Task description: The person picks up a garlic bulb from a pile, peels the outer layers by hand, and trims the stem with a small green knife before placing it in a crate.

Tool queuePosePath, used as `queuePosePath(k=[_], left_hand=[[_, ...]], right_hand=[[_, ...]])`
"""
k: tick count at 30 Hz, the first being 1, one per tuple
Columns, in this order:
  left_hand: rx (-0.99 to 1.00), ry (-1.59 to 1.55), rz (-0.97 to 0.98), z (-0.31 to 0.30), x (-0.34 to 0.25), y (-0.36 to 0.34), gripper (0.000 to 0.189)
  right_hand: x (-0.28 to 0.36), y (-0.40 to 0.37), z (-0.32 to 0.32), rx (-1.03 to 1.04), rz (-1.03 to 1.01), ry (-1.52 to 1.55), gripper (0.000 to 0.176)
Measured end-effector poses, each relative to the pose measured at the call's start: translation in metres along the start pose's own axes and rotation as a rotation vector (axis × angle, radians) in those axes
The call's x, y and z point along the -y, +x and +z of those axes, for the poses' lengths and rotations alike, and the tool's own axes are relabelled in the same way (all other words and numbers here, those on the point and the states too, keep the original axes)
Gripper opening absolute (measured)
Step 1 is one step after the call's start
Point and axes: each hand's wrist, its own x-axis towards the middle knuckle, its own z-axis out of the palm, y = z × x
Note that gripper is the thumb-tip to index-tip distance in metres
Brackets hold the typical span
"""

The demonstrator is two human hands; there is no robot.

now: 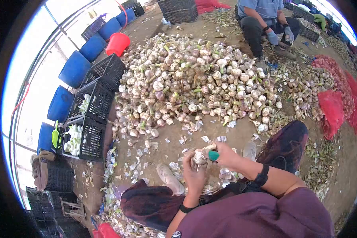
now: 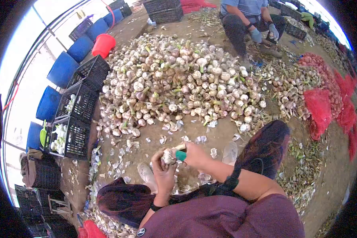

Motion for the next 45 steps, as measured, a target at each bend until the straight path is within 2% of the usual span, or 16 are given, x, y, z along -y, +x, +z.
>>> queuePosePath(k=[3,6,9,12,15,18,21,24,27,30,33,39,42,45], left_hand=[[-0.023,0.097,0.021,0.002,-0.001,-0.002,0.061],[-0.041,-0.047,0.003,0.001,0.001,-0.002,0.062],[-0.043,-0.037,-0.075,-0.002,-0.005,-0.002,0.059],[-0.030,-0.288,-0.131,-0.006,0.000,0.000,0.058],[0.019,-0.413,-0.144,-0.006,0.005,0.001,0.057],[-0.002,-0.399,-0.095,-0.005,0.010,0.002,0.060],[-0.056,-0.216,-0.065,0.000,-0.008,0.002,0.060],[-0.056,0.056,0.079,0.001,0.000,0.002,0.058],[-0.052,0.245,0.186,-0.001,0.002,0.001,0.056],[-0.046,0.271,0.266,-0.001,0.002,0.001,0.056],[-0.029,0.338,0.279,-0.003,0.007,0.000,0.053],[0.059,0.726,0.407,-0.007,0.003,0.002,0.048],[0.015,0.640,0.478,-0.002,0.003,0.000,0.049],[-0.017,0.472,0.346,-0.001,0.012,-0.001,0.052]], right_hand=[[0.011,0.002,0.004,0.009,0.065,0.016,0.023],[0.026,-0.004,0.005,-0.007,0.045,-0.139,0.023],[0.018,-0.005,0.005,-0.004,-0.116,-0.093,0.021],[0.019,-0.008,0.001,-0.018,-0.278,-0.280,0.024],[0.020,-0.006,-0.004,-0.041,-0.448,-0.345,0.019],[0.018,-0.002,-0.010,0.005,-0.374,-0.330,0.021],[0.013,-0.002,-0.009,0.086,-0.177,-0.067,0.026],[0.023,-0.008,-0.007,0.091,0.107,0.016,0.025],[0.031,-0.011,-0.003,0.109,0.203,0.291,0.020],[0.025,-0.010,-0.001,0.104,0.241,0.441,0.018],[0.031,-0.012,-0.002,0.107,0.263,0.404,0.017],[0.029,-0.008,-0.002,0.059,0.262,0.391,0.012],[0.014,-0.003,0.003,0.012,0.136,0.297,0.014],[0.017,-0.006,0.003,-0.035,0.077,0.110,0.013]])
